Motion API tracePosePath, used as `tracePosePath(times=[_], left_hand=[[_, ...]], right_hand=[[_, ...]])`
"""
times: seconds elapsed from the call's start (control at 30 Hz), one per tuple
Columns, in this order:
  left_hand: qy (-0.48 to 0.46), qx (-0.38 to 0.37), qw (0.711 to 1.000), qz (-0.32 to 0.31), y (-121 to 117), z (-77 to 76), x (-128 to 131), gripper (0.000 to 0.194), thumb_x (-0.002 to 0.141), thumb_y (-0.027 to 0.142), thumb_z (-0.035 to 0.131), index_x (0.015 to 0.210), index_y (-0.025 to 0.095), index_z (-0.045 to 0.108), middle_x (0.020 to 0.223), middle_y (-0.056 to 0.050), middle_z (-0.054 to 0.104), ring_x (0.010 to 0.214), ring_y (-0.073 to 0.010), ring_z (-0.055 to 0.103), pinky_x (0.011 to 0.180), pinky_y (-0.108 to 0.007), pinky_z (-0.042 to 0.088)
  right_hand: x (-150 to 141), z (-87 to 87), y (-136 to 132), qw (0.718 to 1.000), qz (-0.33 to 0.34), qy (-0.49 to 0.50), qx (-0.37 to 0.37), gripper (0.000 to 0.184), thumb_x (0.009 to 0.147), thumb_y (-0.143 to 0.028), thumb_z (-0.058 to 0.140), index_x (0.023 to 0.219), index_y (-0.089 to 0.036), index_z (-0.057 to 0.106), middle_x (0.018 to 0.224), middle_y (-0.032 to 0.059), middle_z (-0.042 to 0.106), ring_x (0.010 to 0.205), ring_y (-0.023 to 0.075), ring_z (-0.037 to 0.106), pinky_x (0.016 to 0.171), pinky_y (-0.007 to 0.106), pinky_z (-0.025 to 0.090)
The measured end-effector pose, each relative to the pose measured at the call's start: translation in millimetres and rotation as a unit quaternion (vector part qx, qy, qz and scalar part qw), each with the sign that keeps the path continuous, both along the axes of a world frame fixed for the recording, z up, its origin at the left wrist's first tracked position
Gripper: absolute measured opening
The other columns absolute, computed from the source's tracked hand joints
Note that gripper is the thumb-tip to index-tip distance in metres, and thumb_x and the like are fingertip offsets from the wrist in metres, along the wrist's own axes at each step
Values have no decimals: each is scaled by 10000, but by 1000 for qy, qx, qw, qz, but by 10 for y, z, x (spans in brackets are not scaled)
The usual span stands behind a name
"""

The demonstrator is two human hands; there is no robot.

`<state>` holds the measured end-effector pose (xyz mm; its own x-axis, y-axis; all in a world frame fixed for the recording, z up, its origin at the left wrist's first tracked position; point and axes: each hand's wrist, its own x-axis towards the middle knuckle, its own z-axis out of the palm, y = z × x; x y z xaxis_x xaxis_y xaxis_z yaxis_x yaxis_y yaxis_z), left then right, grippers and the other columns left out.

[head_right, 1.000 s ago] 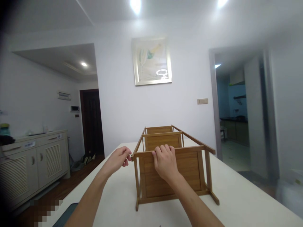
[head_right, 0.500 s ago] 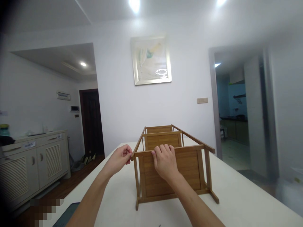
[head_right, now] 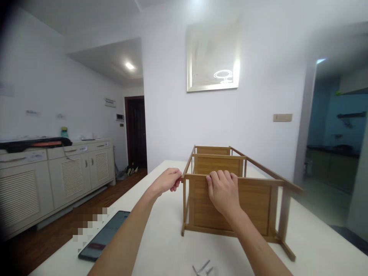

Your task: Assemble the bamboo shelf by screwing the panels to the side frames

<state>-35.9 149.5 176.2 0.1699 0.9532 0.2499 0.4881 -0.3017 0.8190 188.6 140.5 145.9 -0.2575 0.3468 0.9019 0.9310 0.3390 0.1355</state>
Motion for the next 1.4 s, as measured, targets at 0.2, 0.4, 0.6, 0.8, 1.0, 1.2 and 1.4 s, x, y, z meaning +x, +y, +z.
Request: tracePosePath(times=[0.2,0.4,0.6,0.8,1.0,1.2,1.4], left_hand=[[10,47,999,14,-23,21,18,110,788,225,449,687,202,485,540,43,505,484,-104,472,468,-216,338],[39,101,993,35,-63,42,22,101,766,137,463,715,209,512,640,18,581,613,-136,552,582,-242,385],[36,108,993,28,-77,54,24,76,769,155,489,722,206,519,645,7,605,593,-141,579,592,-255,406],[-3,4,1000,-13,-13,19,-29,209,842,347,423,730,196,515,637,2,602,507,-131,568,506,-253,409],[16,6,1000,-18,-42,22,6,302,845,402,386,620,208,438,520,41,501,442,-108,463,475,-244,332],[27,47,998,-25,-68,38,-2,261,840,358,413,627,208,435,519,54,461,518,-115,438,543,-242,326],[40,88,994,-52,-29,34,-44,151,819,293,448,699,209,483,627,43,543,573,-124,512,594,-247,386]], right_hand=[[2,2,7,1000,2,-7,-1,284,976,-319,400,770,-201,555,731,50,575,743,206,445,794,364,263],[1,3,6,1000,2,-8,-8,291,984,-325,397,774,-197,553,735,49,580,743,203,448,797,367,264],[1,-2,-18,1000,-2,-3,-20,292,988,-314,381,789,-196,557,762,49,575,755,202,447,808,368,264],[3,-5,-32,999,-10,4,-36,293,991,-305,371,796,-195,561,782,49,567,772,200,447,819,364,269],[-7,5,-43,999,-11,11,-40,287,991,-301,371,800,-195,557,788,45,566,774,198,447,836,365,276],[-3,1,-44,999,-5,13,-32,269,984,-291,387,801,-194,558,783,45,567,771,198,449,829,362,279],[2,4,-46,1000,1,13,-21,261,977,-280,393,792,-196,558,768,45,561,764,197,446,817,357,275]])
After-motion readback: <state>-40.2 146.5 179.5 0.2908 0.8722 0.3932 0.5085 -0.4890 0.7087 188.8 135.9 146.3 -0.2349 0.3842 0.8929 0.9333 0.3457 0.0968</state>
